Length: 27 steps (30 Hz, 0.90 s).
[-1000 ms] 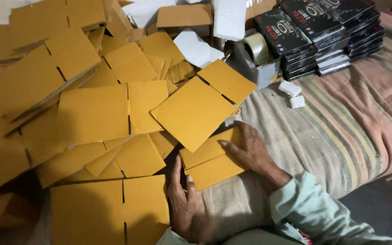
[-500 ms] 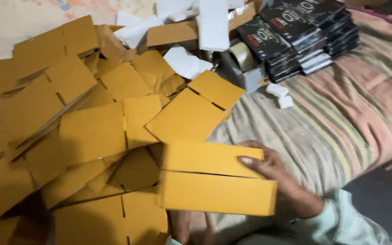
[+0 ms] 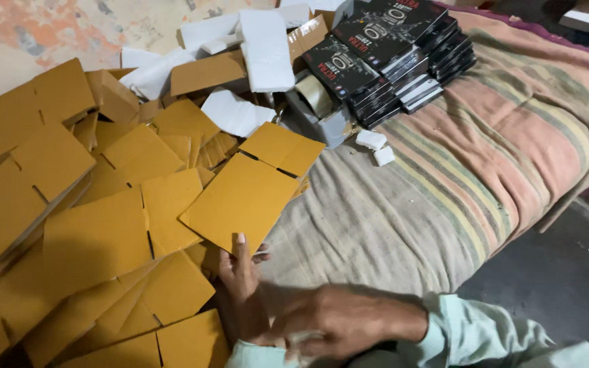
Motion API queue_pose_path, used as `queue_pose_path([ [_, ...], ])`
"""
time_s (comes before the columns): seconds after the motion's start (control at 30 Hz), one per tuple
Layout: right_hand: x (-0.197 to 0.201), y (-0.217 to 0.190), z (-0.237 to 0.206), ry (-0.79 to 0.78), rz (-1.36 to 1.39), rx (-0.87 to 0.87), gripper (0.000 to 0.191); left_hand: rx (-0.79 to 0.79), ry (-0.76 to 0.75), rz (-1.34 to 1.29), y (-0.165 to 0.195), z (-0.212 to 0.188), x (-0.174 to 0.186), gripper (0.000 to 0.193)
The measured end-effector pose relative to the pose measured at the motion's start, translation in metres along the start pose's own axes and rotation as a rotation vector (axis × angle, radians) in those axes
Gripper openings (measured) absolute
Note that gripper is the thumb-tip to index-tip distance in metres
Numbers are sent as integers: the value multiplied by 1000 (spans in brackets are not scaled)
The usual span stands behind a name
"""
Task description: The person folds flat yellow cardboard mailer boxes on a bed, pressing the sides and flaps to shape each box and stacking the folded boxes with the pile. They work through the flat boxes one at a time, occasionally opening a folded box to check its shape.
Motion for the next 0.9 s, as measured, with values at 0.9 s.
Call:
queue_pose_path([
  [0.9,71,148,-65,878,186,-504,61,-259,46,-309,-46,-77,112,58],
])
Point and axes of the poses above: each hand's wrist, its own z-axis towards the middle knuckle, its own x-axis out of the back of the hand, y = z × x, the point moved 9 cm from there along z, towards the middle knuckle, and after that the axes turned 4 degrees about -z, right-handed, at the moved point
